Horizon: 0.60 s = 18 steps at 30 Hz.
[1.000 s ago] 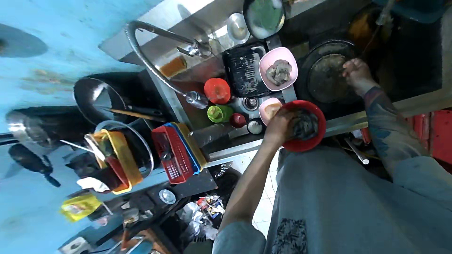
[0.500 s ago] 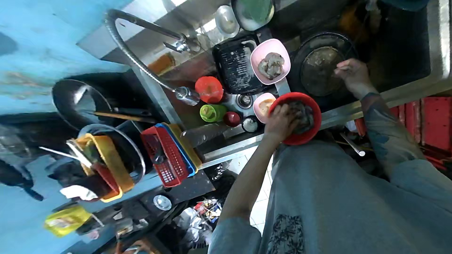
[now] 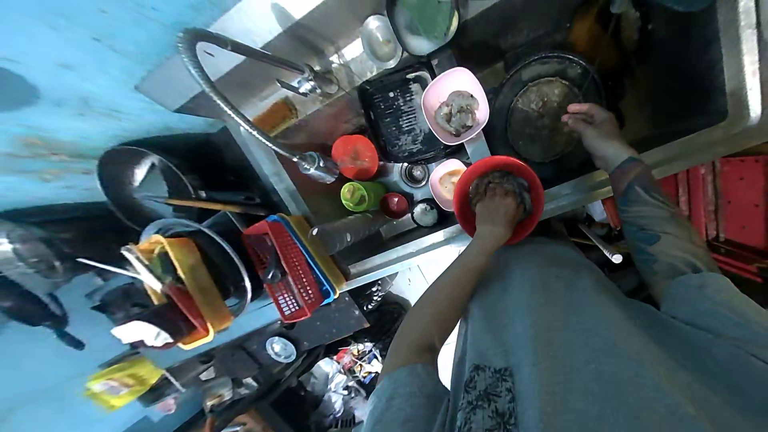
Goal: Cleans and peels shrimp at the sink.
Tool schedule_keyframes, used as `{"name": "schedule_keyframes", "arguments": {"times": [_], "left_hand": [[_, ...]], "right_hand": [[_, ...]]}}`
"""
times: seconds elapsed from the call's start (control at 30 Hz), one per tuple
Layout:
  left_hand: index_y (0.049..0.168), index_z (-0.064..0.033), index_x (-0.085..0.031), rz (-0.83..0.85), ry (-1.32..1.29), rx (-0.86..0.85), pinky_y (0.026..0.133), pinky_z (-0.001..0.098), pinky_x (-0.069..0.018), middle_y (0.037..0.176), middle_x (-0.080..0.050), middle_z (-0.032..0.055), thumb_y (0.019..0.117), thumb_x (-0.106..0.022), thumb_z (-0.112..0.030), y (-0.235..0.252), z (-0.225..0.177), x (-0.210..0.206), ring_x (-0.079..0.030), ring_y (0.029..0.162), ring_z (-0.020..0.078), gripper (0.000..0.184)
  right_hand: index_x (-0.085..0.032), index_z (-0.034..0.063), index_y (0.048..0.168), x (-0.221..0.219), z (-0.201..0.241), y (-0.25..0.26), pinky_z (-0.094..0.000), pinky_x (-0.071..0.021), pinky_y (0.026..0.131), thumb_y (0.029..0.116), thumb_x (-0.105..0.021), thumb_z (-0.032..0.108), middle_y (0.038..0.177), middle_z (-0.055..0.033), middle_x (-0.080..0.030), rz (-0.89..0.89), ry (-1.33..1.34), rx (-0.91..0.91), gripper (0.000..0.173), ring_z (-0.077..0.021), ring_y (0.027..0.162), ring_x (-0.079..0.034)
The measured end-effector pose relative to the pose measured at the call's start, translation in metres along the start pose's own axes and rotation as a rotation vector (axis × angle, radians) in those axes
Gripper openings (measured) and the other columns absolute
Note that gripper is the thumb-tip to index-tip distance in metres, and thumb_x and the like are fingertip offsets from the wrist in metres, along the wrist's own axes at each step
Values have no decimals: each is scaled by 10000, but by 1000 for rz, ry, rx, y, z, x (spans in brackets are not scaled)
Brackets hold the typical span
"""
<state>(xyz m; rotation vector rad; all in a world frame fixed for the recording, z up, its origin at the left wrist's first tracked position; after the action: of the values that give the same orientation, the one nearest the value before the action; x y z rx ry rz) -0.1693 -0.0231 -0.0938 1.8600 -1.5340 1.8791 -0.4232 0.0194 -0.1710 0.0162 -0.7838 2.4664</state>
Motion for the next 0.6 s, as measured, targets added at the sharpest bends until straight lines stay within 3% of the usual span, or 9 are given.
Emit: {"name": "schedule_keyframes", "arguments": {"times": [0.1,0.17,0.27,0.33,0.4,0.5,0.6], "left_hand": [[1073,-40,-727,31,9,70,902,584,-544,1224,-667,181,981,-597,-406,2,2,4,-634,1172,379,399],[1154,-77,-725,67,-68,132,887,609,-547,1273,-668,146,985,-600,-413,-2,13,12,-639,1178,369,397],[1144,-138,-741,-16,-352,194,818,632,-560,1066,-735,135,969,-628,-448,-16,46,28,-710,982,349,374],[1121,-146,-731,-68,-670,174,749,560,-586,948,-724,114,991,-641,-465,-33,67,33,-704,838,282,356],[1110,-149,-732,-64,-967,219,658,437,-574,899,-712,80,1000,-618,-508,-48,83,29,-661,724,203,392],[1096,-141,-733,-59,-1270,337,530,269,-447,819,-688,17,1026,-569,-508,-54,92,13,-509,567,84,408],[980,-103,-716,-100,-1433,414,509,239,-423,756,-637,-3,1030,-587,-393,-47,90,5,-461,539,63,321]], "right_hand": [[-574,86,1396,0,9,-3,-356,-568,960,1045,-590,230,1256,-67,-699,-9,-10,48,379,-171,1090,-693],[-573,74,1395,-1,16,-6,-360,-577,958,1042,-585,201,1256,-74,-702,-7,31,76,375,-178,1084,-699],[-566,101,1403,-3,26,-14,-351,-572,903,1043,-571,197,1255,-55,-689,-6,268,0,373,-176,1039,-689],[-571,100,1385,-3,34,-19,-350,-572,870,1048,-561,201,1222,-52,-686,-20,332,44,353,-174,990,-680],[-580,55,1357,-15,54,-33,-370,-577,890,1044,-551,178,1213,-81,-689,22,223,205,338,-183,1005,-681],[-657,1,1238,-61,94,-80,-400,-593,951,1022,-606,174,1181,-111,-704,186,-22,469,281,-189,1064,-690],[-732,174,1231,-112,104,-128,-455,-468,1095,973,-706,364,1232,5,-705,312,-423,693,322,-165,1212,-614]]}}
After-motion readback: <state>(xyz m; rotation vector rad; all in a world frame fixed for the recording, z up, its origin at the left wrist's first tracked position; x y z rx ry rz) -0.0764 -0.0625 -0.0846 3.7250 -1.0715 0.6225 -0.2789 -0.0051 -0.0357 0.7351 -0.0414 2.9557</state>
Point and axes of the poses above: each hand's wrist, its own y-axis towards the middle knuckle, its own x-axis out of the back of the hand, z = x × y, the point moved 9 cm from there along y, towards the middle knuckle
